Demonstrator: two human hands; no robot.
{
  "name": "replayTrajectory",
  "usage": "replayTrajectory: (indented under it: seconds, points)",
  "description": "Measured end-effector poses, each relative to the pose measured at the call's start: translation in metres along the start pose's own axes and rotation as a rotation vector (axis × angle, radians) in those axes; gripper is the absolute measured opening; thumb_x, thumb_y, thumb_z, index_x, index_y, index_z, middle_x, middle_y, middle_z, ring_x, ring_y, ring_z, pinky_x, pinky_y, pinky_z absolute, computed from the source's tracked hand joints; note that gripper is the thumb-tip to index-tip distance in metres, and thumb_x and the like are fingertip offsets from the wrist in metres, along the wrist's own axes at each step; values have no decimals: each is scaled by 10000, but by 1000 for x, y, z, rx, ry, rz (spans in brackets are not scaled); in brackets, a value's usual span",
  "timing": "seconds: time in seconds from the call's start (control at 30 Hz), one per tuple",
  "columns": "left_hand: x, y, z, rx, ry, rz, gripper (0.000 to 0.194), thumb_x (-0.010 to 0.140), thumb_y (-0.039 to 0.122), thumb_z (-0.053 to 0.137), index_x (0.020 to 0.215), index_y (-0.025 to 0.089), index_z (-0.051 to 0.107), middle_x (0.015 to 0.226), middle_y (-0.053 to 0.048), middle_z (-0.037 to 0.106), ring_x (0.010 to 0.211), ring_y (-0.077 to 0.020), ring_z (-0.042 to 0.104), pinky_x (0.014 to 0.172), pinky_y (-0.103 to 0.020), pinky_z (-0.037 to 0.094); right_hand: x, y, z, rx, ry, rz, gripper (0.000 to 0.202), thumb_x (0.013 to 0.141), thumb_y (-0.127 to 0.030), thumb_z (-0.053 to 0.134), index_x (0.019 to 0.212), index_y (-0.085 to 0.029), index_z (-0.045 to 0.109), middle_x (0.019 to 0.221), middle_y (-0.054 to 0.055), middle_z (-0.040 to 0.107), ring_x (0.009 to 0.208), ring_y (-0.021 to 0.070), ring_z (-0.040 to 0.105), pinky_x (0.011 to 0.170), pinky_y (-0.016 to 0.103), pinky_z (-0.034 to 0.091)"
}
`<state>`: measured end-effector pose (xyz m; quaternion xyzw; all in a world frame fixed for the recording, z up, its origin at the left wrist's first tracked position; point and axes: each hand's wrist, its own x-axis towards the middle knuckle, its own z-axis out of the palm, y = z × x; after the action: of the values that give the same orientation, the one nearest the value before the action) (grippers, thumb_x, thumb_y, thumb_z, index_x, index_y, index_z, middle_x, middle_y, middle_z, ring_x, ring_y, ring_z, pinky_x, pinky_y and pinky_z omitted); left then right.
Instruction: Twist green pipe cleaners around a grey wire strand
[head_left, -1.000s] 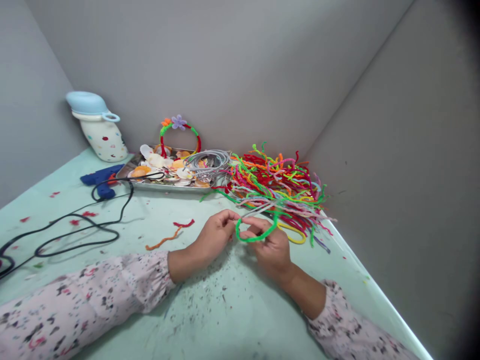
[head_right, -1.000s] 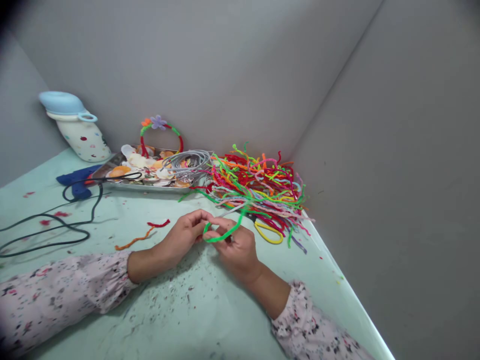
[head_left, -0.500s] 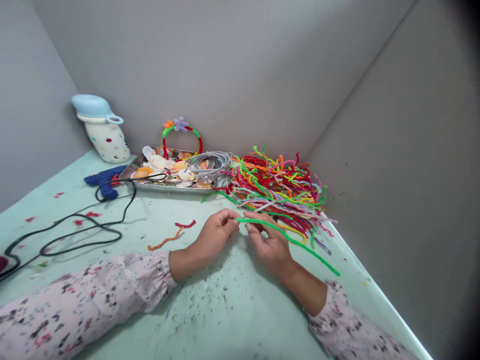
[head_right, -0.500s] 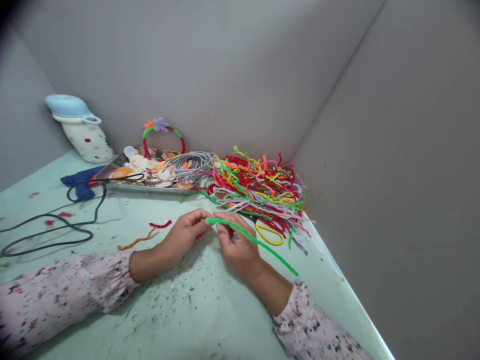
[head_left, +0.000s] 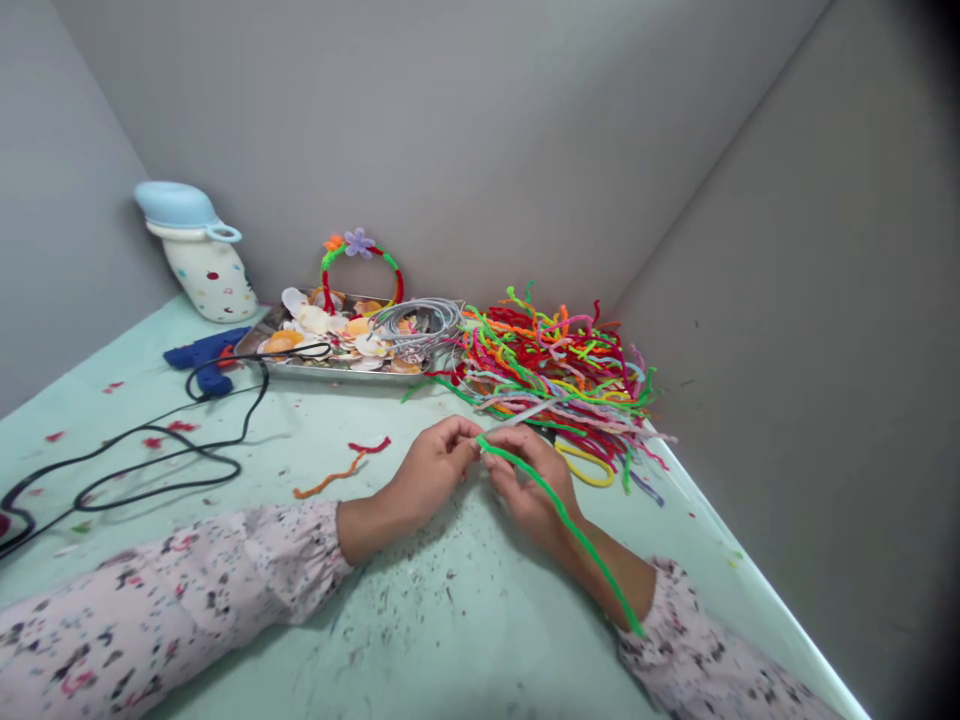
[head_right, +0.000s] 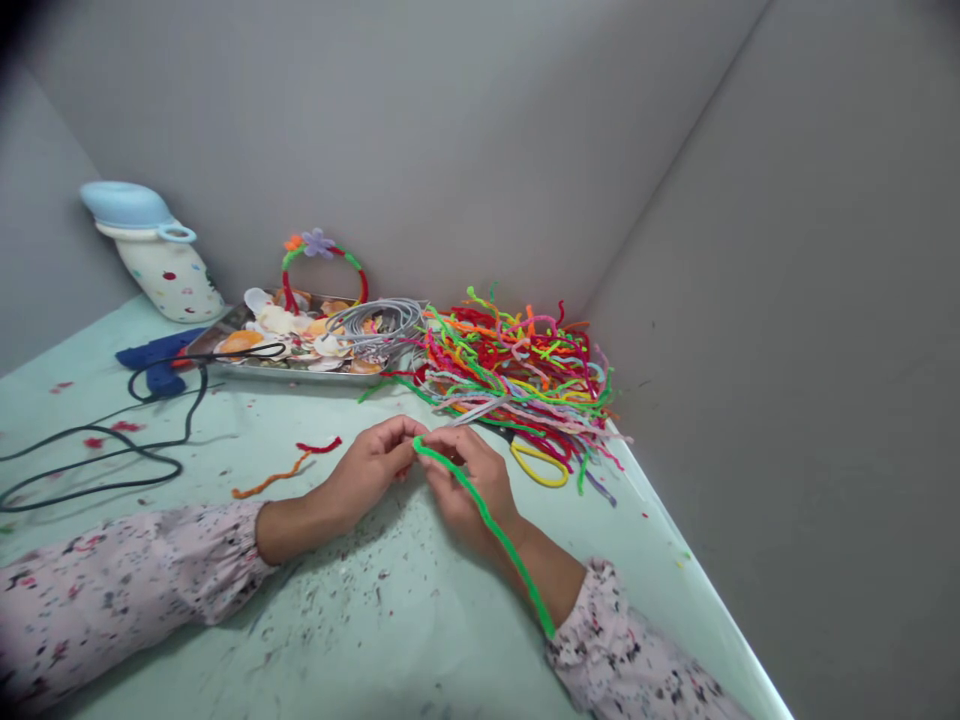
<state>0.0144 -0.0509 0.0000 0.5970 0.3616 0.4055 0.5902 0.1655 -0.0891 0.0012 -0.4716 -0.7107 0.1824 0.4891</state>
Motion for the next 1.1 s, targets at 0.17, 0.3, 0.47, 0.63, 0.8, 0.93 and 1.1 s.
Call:
replayTrajectory:
  seconds: [0.17, 0.3, 0.47, 0.63, 0.8, 0.93, 1.1]
  points:
    - [0, -2, -1, 8, 0, -22, 90, 782, 236, 548, 794, 151, 576, 653, 30, 507, 561, -90, 403, 537, -208, 317, 0, 2, 1, 4, -61, -29, 223, 857, -231, 560, 1059, -264, 648, 952, 39, 679, 816, 171, 620, 713, 299, 496]
    - [0, 0, 0, -25, -10, -48, 118, 781, 256, 551, 822, 151, 586, 649, 31, 505, 557, -90, 402, 519, -210, 298, 1, 2, -2, -19, -65, -52, 158, 856, -248, 579, 985, -263, 669, 866, 31, 667, 776, 170, 610, 702, 311, 487]
    - [-1, 8, 2, -97, 3, -99, 110, 768, 249, 564, 811, 148, 563, 594, 52, 441, 514, -78, 365, 492, -210, 279, 3, -1, -3, 47, -43, -87, 130, 852, -213, 583, 950, -260, 655, 899, 25, 663, 854, 174, 609, 782, 330, 477]
    - [-2, 10, 3, -133, -2, -92, 125, 771, 260, 573, 829, 151, 560, 617, 47, 465, 525, -74, 388, 504, -204, 300, 1, -4, -1, 122, -35, 25, 107, 815, -256, 627, 920, -240, 615, 894, 22, 622, 841, 172, 591, 741, 303, 481]
    - [-3, 4, 3, -128, -30, -66, 141, 772, 270, 581, 863, 166, 549, 601, 53, 462, 510, -77, 394, 491, -201, 303, 0, -3, 4, 220, 57, 220, 188, 772, -338, 664, 824, -224, 524, 790, -16, 564, 698, 135, 553, 626, 251, 461]
    - [-3, 3, 5, -126, -31, -61, 134, 781, 273, 572, 857, 168, 539, 590, 58, 456, 502, -74, 391, 484, -200, 298, 1, -5, 6, 137, 58, 245, 262, 730, -375, 699, 755, -218, 492, 700, -35, 519, 610, 118, 499, 565, 235, 426]
    - [-4, 4, 7, -99, -13, -27, 104, 783, 228, 562, 852, 159, 526, 613, 56, 466, 525, -72, 397, 495, -197, 312, 2, -13, 7, -1, 37, 216, 225, 811, -378, 615, 702, -204, 523, 663, -16, 528, 621, 131, 487, 598, 253, 404]
